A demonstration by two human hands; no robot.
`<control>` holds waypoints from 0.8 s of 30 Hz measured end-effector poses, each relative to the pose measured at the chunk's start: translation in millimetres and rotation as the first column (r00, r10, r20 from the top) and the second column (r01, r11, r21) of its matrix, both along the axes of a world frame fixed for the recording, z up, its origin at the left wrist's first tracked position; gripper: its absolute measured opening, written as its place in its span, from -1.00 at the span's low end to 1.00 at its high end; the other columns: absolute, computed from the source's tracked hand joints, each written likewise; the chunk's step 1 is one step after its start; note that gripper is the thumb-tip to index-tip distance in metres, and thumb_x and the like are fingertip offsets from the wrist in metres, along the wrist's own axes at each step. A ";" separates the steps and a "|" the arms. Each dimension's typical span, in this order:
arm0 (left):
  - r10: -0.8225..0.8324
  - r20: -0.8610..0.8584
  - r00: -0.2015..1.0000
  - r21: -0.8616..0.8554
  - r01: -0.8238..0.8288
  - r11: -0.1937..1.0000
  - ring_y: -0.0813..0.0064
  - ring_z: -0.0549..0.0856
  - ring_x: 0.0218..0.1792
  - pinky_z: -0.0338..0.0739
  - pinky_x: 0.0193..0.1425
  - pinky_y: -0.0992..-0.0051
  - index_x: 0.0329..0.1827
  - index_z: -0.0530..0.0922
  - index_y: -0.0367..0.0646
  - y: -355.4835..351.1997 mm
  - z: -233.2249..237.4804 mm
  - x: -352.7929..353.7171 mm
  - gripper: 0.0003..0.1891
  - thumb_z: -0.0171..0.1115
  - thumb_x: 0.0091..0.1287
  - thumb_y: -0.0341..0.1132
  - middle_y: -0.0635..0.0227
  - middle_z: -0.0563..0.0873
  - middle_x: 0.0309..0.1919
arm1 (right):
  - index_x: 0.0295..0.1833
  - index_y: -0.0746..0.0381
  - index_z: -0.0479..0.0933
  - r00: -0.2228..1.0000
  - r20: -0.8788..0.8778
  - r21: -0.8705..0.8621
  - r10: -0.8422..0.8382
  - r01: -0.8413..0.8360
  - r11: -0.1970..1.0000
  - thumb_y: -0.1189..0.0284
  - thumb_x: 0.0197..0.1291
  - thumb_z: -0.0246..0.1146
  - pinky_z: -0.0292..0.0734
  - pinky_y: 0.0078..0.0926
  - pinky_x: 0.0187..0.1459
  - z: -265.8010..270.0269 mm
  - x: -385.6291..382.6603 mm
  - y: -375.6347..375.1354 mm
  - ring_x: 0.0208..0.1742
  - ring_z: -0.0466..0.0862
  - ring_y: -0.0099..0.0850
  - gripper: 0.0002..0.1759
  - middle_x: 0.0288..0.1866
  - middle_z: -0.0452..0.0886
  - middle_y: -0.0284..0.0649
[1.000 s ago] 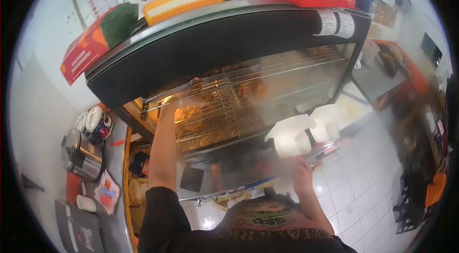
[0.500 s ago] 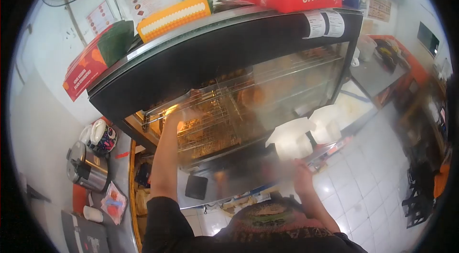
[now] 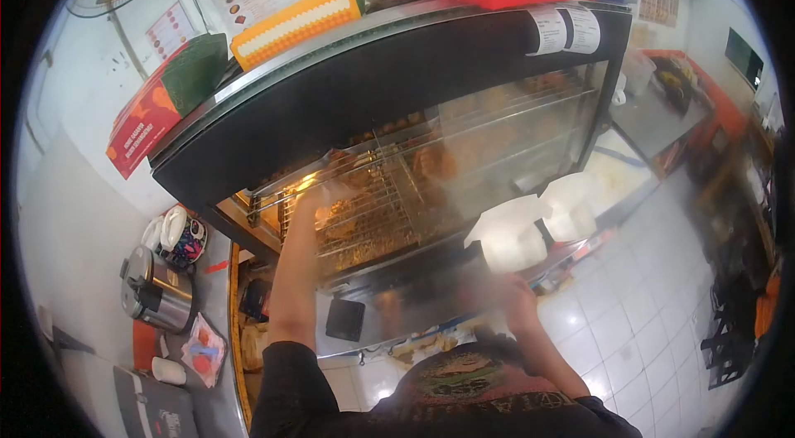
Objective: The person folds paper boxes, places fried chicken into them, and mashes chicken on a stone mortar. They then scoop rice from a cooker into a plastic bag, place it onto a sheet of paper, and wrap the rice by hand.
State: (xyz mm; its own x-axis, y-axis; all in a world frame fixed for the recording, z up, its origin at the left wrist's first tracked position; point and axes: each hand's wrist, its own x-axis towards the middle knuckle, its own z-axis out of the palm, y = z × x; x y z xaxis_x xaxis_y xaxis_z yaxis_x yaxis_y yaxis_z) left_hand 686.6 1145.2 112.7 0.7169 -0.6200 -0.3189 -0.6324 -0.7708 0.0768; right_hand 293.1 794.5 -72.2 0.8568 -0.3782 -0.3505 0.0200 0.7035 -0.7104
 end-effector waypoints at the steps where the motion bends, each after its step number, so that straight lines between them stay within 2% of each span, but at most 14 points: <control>1: -0.060 0.016 0.998 0.073 0.058 0.996 0.20 0.39 0.49 0.26 0.60 0.28 0.47 0.44 -0.06 -0.1 -5.5 0.4 -0.54 -0.02 0.52 -0.37 0.15 0.43 0.48 | 0.26 0.31 0.38 1.000 0.005 0.002 0.024 -0.024 1.000 0.56 0.20 0.19 0.59 -0.30 -0.02 -3.5 2.1 -1.3 -0.07 0.66 -0.26 -0.52 0.16 0.62 -0.07; 3: -0.189 0.037 0.981 0.199 0.178 0.964 0.21 0.38 0.49 0.26 0.60 0.29 0.47 0.44 -0.05 -2.0 -16.4 2.5 -0.54 -0.01 0.51 -0.38 0.15 0.42 0.48 | 0.26 0.31 0.39 0.999 0.003 -0.013 0.044 -0.044 0.999 0.57 0.18 0.19 0.59 -0.29 -0.01 -10.8 0.0 -1.5 -0.06 0.66 -0.26 -0.51 0.17 0.62 -0.07; 5: -0.271 -0.007 0.962 0.087 0.271 0.959 0.23 0.36 0.51 0.23 0.63 0.31 0.47 0.45 -0.05 -0.9 -4.9 -3.4 -0.52 0.01 0.49 -0.46 0.18 0.42 0.49 | 0.27 0.31 0.39 1.000 0.007 -0.047 0.026 -0.025 0.999 0.57 0.17 0.20 0.59 -0.29 0.00 -9.8 0.7 1.3 -0.06 0.66 -0.26 -0.50 0.17 0.62 -0.07; 6: -0.119 -0.012 0.993 -0.148 0.116 0.982 0.27 0.38 0.50 0.23 0.62 0.40 0.45 0.44 -0.17 0.2 -3.6 -16.3 -0.45 0.26 0.36 -0.43 0.19 0.52 0.41 | 0.27 0.31 0.39 1.000 -0.002 -0.039 0.023 -0.023 0.999 0.57 0.17 0.20 0.59 -0.28 0.00 -9.8 1.8 1.4 -0.06 0.66 -0.27 -0.50 0.17 0.62 -0.07; 8: 0.071 -0.380 0.922 -0.502 -0.270 0.821 0.23 0.45 0.45 0.23 0.61 0.34 0.42 0.45 -0.25 9.3 -8.4 -27.9 -0.40 0.37 0.30 -0.39 0.17 0.59 0.34 | 0.27 0.32 0.40 1.000 -0.022 -0.020 0.016 -0.016 1.000 0.56 0.17 0.20 0.58 -0.28 0.00 -12.0 2.7 3.0 -0.06 0.66 -0.28 -0.50 0.18 0.62 -0.07; 9: 0.097 -0.566 0.819 -0.581 -0.480 0.658 0.21 0.49 0.42 0.23 0.61 0.32 0.41 0.46 -0.28 13.6 -10.8 -32.7 -0.38 0.42 0.27 -0.37 0.16 0.63 0.30 | 0.27 0.32 0.40 0.999 -0.036 -0.028 0.009 -0.010 1.000 0.56 0.17 0.20 0.58 -0.28 0.00 -12.6 2.9 3.8 -0.06 0.66 -0.28 -0.50 0.18 0.62 -0.06; 11: 0.351 -0.627 0.696 -0.541 -0.713 0.447 0.19 0.58 0.33 0.31 0.56 0.26 0.43 0.43 -0.30 -11.0 24.7 -84.7 -0.29 0.51 0.19 -0.40 0.15 0.68 0.23 | 0.26 0.32 0.41 0.998 -0.067 -0.044 -0.001 -0.001 0.999 0.56 0.18 0.19 0.58 -0.29 0.00 -13.4 2.9 5.2 -0.06 0.66 -0.28 -0.51 0.19 0.62 -0.06; 13: 0.349 -0.652 0.673 -0.623 -0.738 0.259 0.16 0.63 0.27 0.38 0.50 0.23 0.46 0.39 -0.30 -21.8 43.7 -126.7 -0.21 0.57 0.14 -0.44 0.13 0.70 0.19 | 0.26 0.32 0.40 0.996 -0.082 -0.078 0.019 -0.026 0.997 0.55 0.19 0.19 0.58 -0.29 0.00 -26.5 5.1 2.1 -0.06 0.67 -0.28 -0.52 0.20 0.62 -0.06; 14: 0.237 -0.627 0.742 -0.720 -0.669 0.187 0.14 0.64 0.26 0.41 0.47 0.22 0.48 0.36 -0.29 -21.0 43.7 -140.2 -0.18 0.58 0.12 -0.47 0.12 0.70 0.18 | 0.26 0.32 0.40 0.996 -0.089 -0.096 0.028 -0.036 0.995 0.55 0.20 0.19 0.58 -0.29 -0.01 -30.6 6.8 0.5 -0.06 0.67 -0.28 -0.52 0.20 0.62 -0.07; 16: -0.009 -0.681 0.732 -0.732 -0.681 -0.009 0.19 0.58 0.33 0.47 0.40 0.34 0.57 0.22 -0.26 -19.0 50.3 -161.9 0.04 0.58 -0.06 -0.69 0.02 0.60 0.26 | 0.27 0.31 0.40 0.993 -0.121 -0.083 0.010 -0.021 0.996 0.54 0.21 0.19 0.59 -0.29 0.00 -25.0 6.8 0.6 -0.07 0.67 -0.27 -0.52 0.20 0.62 -0.08; 19: 0.055 -0.611 0.790 -0.790 -0.612 0.026 0.18 0.52 0.39 0.46 0.41 0.36 0.58 0.20 -0.24 -24.8 59.3 -199.9 0.01 0.53 -0.01 -0.61 0.04 0.50 0.38 | 0.26 0.30 0.39 0.990 -0.140 -0.074 0.026 -0.037 0.997 0.51 0.25 0.21 0.59 -0.27 0.01 -21.8 6.8 -5.9 -0.06 0.68 -0.28 -0.55 0.17 0.64 -0.09; 21: 0.119 -0.477 0.871 -0.857 -0.491 0.157 0.16 0.52 0.38 0.47 0.42 0.35 0.58 0.21 -0.23 -11.6 38.9 -206.5 -0.09 0.43 0.10 -0.54 0.12 0.44 0.43 | 0.25 0.29 0.40 0.992 -0.122 -0.038 0.038 -0.043 0.998 0.50 0.26 0.23 0.59 -0.25 0.02 -19.2 9.6 -13.4 -0.05 0.68 -0.28 -0.56 0.15 0.65 -0.10; 23: 0.017 -0.443 0.896 -0.896 -0.443 0.019 0.07 0.55 0.33 0.55 0.35 0.25 0.57 0.23 -0.20 -17.2 17.5 -216.0 -0.26 0.25 0.28 -0.39 0.05 0.40 0.46 | 0.23 0.28 0.41 0.996 -0.090 0.018 0.011 -0.009 1.000 0.49 0.25 0.26 0.59 -0.24 0.04 -18.1 5.6 -28.1 -0.04 0.68 -0.28 -0.57 0.13 0.67 -0.11; 24: -0.065 -0.439 0.896 -0.894 -0.443 -0.071 0.03 0.56 0.31 0.59 0.32 0.20 0.56 0.24 -0.18 -23.4 6.4 -222.3 -0.33 0.16 0.38 -0.31 0.02 0.37 0.47 | 0.21 0.26 0.41 1.000 -0.002 -0.054 0.019 -0.019 0.998 0.50 0.23 0.27 0.59 -0.23 0.03 -35.4 3.9 -36.2 -0.03 0.69 -0.27 -0.57 0.11 0.67 -0.11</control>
